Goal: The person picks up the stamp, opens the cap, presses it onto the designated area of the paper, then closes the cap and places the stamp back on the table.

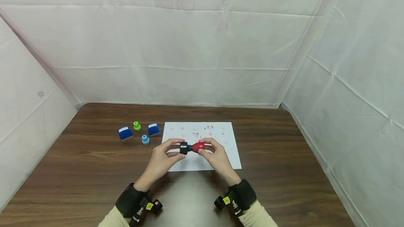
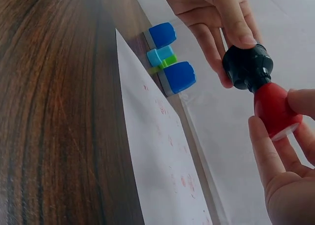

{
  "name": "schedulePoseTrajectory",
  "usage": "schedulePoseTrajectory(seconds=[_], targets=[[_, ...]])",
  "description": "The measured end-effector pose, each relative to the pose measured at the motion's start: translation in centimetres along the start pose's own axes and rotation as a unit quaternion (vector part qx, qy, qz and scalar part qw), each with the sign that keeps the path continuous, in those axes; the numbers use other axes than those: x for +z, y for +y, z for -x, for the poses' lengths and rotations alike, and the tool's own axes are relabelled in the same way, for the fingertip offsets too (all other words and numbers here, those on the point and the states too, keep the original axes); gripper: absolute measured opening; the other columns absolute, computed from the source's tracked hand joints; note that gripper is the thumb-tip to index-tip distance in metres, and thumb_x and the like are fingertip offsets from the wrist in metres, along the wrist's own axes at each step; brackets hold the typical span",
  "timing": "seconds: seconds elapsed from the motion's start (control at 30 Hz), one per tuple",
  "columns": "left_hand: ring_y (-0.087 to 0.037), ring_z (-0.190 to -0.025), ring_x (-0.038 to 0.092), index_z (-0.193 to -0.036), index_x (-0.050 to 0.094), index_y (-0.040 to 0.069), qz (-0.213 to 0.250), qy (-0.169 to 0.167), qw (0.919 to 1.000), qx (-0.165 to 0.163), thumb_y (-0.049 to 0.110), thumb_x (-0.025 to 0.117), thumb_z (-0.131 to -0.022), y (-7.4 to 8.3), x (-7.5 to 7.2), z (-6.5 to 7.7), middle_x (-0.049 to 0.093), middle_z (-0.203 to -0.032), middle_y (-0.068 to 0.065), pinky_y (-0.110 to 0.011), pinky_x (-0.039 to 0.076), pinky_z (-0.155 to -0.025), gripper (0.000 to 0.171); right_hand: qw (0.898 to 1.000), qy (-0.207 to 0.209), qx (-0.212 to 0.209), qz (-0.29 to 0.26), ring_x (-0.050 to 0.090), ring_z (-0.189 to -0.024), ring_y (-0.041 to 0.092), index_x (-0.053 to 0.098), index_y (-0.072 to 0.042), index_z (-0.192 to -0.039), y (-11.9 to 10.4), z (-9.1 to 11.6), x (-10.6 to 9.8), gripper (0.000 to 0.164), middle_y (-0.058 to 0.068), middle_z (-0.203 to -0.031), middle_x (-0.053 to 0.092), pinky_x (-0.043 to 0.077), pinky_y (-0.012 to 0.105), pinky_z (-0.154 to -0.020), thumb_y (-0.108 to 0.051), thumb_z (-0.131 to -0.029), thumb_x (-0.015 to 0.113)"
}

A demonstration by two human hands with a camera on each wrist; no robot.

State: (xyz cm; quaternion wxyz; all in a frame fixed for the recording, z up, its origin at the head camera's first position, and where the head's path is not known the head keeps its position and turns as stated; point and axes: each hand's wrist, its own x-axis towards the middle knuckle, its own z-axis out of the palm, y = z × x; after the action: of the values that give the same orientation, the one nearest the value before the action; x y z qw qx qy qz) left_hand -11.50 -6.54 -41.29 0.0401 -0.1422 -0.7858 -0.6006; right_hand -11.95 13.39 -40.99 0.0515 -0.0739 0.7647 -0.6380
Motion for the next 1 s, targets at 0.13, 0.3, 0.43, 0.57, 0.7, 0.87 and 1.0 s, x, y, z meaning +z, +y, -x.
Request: schedulePoseTrajectory(seconds=[0.13,0.3,0.43,0.57,0.7,0.87,1.0], targets=[[-0.027,-0.098,0.063,-0.113,0.060,0.000,-0.006,-0.010,0.9999,-0.007,-0.005,0.073,-0.073,0.9,-0.4,0.3,0.061,-0.111,-0.013,-0.026,0.055,-0.076,0.042,1.000,-0.005,0.003,0.014,0.056,-0.105,0.029,0.056,-0.001,-0.115,-0.2,0.1,-0.2,0.030,0.016,-0.120,0.053,0.053,0.024,-0.082,-0.002,-0.085,0.063],[-0.026,-0.096,0.064,-0.112,0.061,0.002,-0.009,-0.005,0.9999,-0.005,-0.005,0.073,-0.072,0.9,-0.3,0.3,0.062,-0.109,-0.013,-0.027,0.055,-0.075,0.042,1.000,-0.002,0.002,0.026,0.056,-0.105,0.029,0.057,-0.001,-0.115,-0.4,0.2,-0.1,0.030,0.016,-0.119,0.055,0.052,0.023,-0.082,-0.002,-0.086,0.063],[-0.025,-0.096,0.064,-0.111,0.062,0.005,-0.004,0.003,1.0000,-0.007,-0.005,0.074,-0.071,-0.5,-0.1,0.2,0.062,-0.109,-0.012,-0.027,0.055,-0.075,0.043,1.000,0.006,0.007,0.027,0.056,-0.105,0.029,0.057,-0.001,-0.114,-0.5,0.2,0.0,0.030,0.015,-0.119,0.055,0.052,0.023,-0.082,-0.003,-0.085,0.063],[-0.023,-0.095,0.065,-0.111,0.063,0.012,0.007,0.001,0.9999,-0.007,-0.002,0.076,-0.070,-2.4,0.0,-0.1,0.062,-0.110,-0.008,-0.026,0.055,-0.074,0.045,1.000,0.006,0.009,0.022,0.057,-0.105,0.029,0.058,-0.001,-0.114,0.2,-0.1,0.0,0.030,0.014,-0.118,0.056,0.053,0.024,-0.082,-0.003,-0.084,0.064],[-0.020,-0.094,0.065,-0.112,0.063,0.015,0.008,-0.007,0.9998,0.015,0.002,0.076,-0.072,-2.9,-0.3,-0.2,0.063,-0.108,-0.005,-0.023,0.055,-0.073,0.044,1.000,0.001,0.013,0.012,0.057,-0.106,0.026,0.059,-0.005,-0.114,1.7,-0.7,-0.2,0.031,0.011,-0.119,0.056,0.053,0.027,-0.084,-0.005,-0.084,0.066],[-0.018,-0.093,0.065,-0.113,0.063,0.017,-0.004,-0.019,0.9993,0.031,0.004,0.076,-0.073,-2.9,-0.6,-0.2,0.064,-0.107,-0.001,-0.022,0.055,-0.073,0.044,1.000,-0.002,0.003,0.020,0.058,-0.104,0.023,0.060,-0.009,-0.114,2.6,-0.8,-0.3,0.031,0.008,-0.119,0.057,0.053,0.027,-0.083,-0.009,-0.083,0.067],[-0.016,-0.093,0.065,-0.113,0.063,0.020,-0.013,-0.025,0.9990,0.033,0.003,0.075,-0.074,-2.8,-0.8,0.0,0.063,-0.107,0.001,-0.021,0.055,-0.073,0.044,1.000,-0.005,-0.008,0.022,0.058,-0.103,0.023,0.061,-0.011,-0.112,2.6,-0.6,-0.3,0.030,0.006,-0.118,0.058,0.054,0.027,-0.081,-0.010,-0.083,0.068]])
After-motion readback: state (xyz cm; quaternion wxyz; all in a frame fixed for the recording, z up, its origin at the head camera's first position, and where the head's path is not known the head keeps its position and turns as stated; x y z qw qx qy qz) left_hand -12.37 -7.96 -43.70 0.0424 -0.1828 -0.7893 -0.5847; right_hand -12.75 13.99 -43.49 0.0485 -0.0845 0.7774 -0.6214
